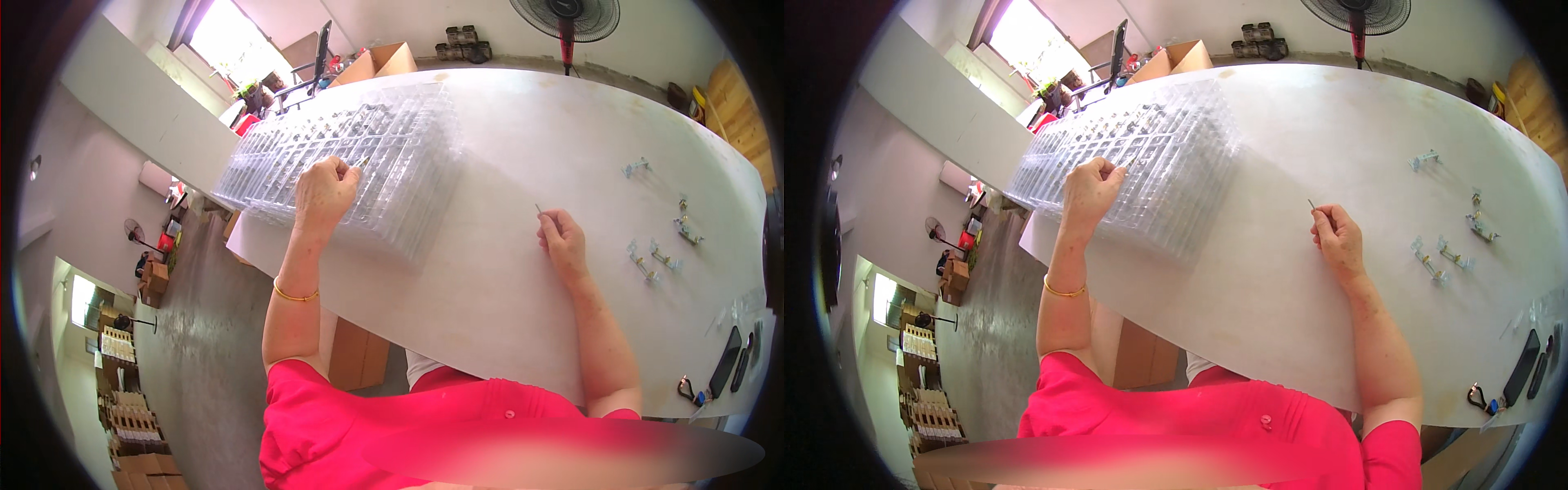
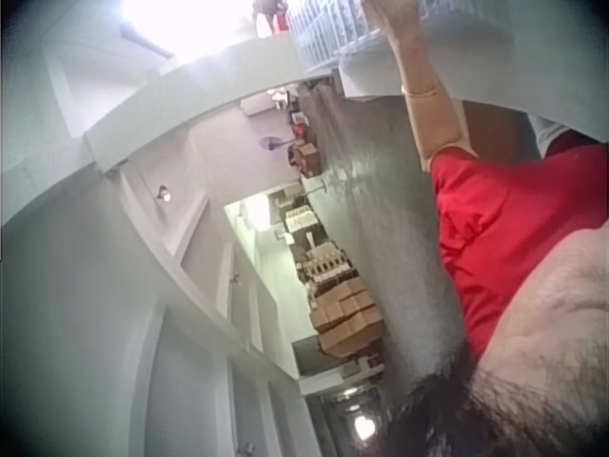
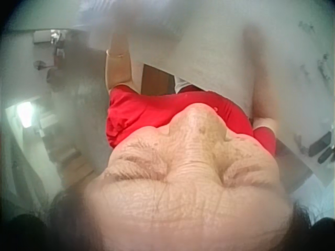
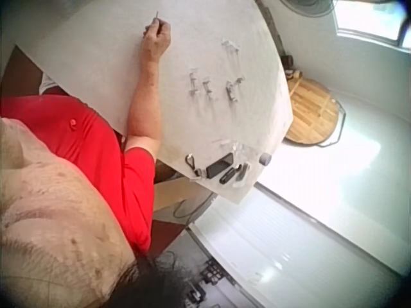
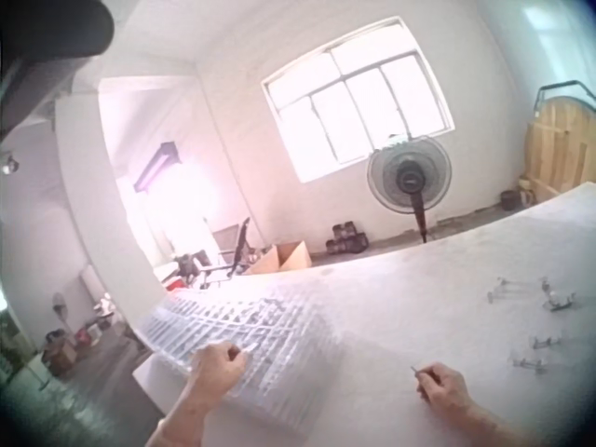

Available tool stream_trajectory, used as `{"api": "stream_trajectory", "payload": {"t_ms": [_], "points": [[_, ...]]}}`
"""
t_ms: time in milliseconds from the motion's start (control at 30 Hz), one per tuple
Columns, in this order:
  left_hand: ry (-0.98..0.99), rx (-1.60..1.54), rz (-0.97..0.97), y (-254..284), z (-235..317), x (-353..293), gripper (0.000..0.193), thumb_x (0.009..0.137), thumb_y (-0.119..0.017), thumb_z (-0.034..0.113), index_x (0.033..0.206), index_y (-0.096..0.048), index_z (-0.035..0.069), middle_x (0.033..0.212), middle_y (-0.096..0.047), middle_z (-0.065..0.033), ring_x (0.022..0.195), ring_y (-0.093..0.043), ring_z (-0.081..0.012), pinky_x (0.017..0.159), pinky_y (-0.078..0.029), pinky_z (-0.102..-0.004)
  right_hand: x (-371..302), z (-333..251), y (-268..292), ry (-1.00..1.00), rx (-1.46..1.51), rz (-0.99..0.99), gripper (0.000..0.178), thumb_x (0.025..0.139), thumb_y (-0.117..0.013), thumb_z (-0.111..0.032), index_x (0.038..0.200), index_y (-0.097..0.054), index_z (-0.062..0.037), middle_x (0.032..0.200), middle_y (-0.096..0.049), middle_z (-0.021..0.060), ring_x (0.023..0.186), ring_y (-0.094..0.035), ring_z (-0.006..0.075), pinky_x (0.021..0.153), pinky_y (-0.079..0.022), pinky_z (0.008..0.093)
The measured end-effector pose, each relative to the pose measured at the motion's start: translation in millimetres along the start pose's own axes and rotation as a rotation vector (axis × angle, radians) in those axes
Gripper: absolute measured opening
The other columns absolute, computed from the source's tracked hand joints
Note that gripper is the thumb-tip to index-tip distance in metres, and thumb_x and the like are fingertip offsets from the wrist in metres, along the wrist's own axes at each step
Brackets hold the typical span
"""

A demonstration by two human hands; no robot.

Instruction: Assembling small metal components by manually joining brackets and pins at a workstation.

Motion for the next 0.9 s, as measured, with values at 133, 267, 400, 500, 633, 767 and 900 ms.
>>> {"api": "stream_trajectory", "payload": {"t_ms": [133, 267, 400, 500, 633, 767, 900], "points": [[-0.032, 0.065, 0.015, -3.1, 3.6, -2.1, 0.025, 0.083, -0.067, 0.025, 0.082, -0.070, 0.000, 0.075, -0.069, -0.0157, 0.072, -0.068, -0.0314, 0.072, -0.052, -0.0414, -4.4, -8.5, 0.4, -0.019, -0.016, -0.002, 0.013, 0.099, -0.058, -0.017, 0.099, -0.064, -0.0057, 0.072, -0.059, -0.0013, 0.062, -0.053, 0.0057, 0.054, -0.043, 0.0213], [-0.179, 0.148, 0.187, 4.6, 29.1, -12.3, 0.021, 0.085, -0.067, 0.022, 0.083, -0.067, 0.002, 0.082, -0.068, -0.0133, 0.075, -0.067, -0.0313, 0.071, -0.051, -0.0425, -1.3, -7.7, 4.9, 0.011, -0.097, 0.035, 0.015, 0.097, -0.059, -0.017, 0.096, -0.065, -0.0039, 0.070, -0.061, 0.0007, 0.063, -0.055, 0.0077, 0.058, -0.046, 0.0242], [-0.267, -0.022, 0.245, 6.3, 78.0, -38.5, 0.011, 0.085, -0.068, 0.011, 0.081, -0.062, 0.003, 0.081, -0.064, -0.0113, 0.073, -0.064, -0.0301, 0.068, -0.050, -0.0427, 5.5, 0.3, -0.2, 0.082, -0.164, 0.035, 0.018, 0.095, -0.060, -0.021, 0.098, -0.066, -0.0038, 0.072, -0.065, 0.0054, 0.065, -0.061, 0.0130, 0.061, -0.049, 0.0316], [-0.403, -0.180, 0.148, -25.0, 118.1, -50.4, 0.007, 0.084, -0.068, 0.006, 0.081, -0.061, 0.003, 0.079, -0.063, -0.0108, 0.076, -0.064, -0.0292, 0.070, -0.050, -0.0417, 6.6, 5.1, 2.1, 0.151, -0.179, 0.080, 0.018, 0.094, -0.061, -0.020, 0.099, -0.066, -0.0038, 0.073, -0.066, 0.0102, 0.067, -0.063, 0.0179, 0.062, -0.049, 0.0337], [-0.685, -0.268, 0.052, -77.7, 193.1, -64.6, 0.007, 0.083, -0.067, 0.007, 0.082, -0.062, 0.003, 0.084, -0.064, -0.0113, 0.081, -0.063, -0.0300, 0.075, -0.049, -0.0409, -0.4, -3.3, -6.6, 0.261, -0.314, 0.034, 0.016, 0.093, -0.061, -0.020, 0.099, -0.066, -0.0055, 0.082, -0.068, 0.0158, 0.075, -0.066, 0.0312, 0.069, -0.051, 0.0401], [-0.816, -0.282, -0.079, -148.4, 253.5, -59.3, 0.008, 0.085, -0.064, 0.010, 0.089, -0.063, 0.004, 0.093, -0.065, -0.0128, 0.091, -0.061, -0.0319, 0.083, -0.047, -0.0427, -8.5, -12.5, -15.2, 0.409, -0.424, -0.022, 0.014, 0.093, -0.059, -0.018, 0.099, -0.066, -0.0075, 0.089, -0.068, 0.0168, 0.085, -0.064, 0.0379, 0.075, -0.050, 0.0460], [-0.940, -0.270, -0.210, -211.3, 322.3, -47.9, 0.021, 0.087, -0.064, 0.012, 0.107, -0.065, 0.005, 0.110, -0.064, -0.0144, 0.108, -0.059, -0.0338, 0.094, -0.045, -0.0428, -8.0, -7.3, -20.9, 0.467, -0.480, -0.076, 0.014, 0.092, -0.056, -0.013, 0.101, -0.065, -0.0088, 0.094, -0.068, 0.0166, 0.087, -0.064, 0.0385, 0.075, -0.050, 0.0470]]}}
Point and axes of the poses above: each hand's wrist, its own x-axis towards the middle knuckle, its own y-axis out of the back of the hand, z = x × y, the point moved 7 cm from there along x, towards the middle knuckle
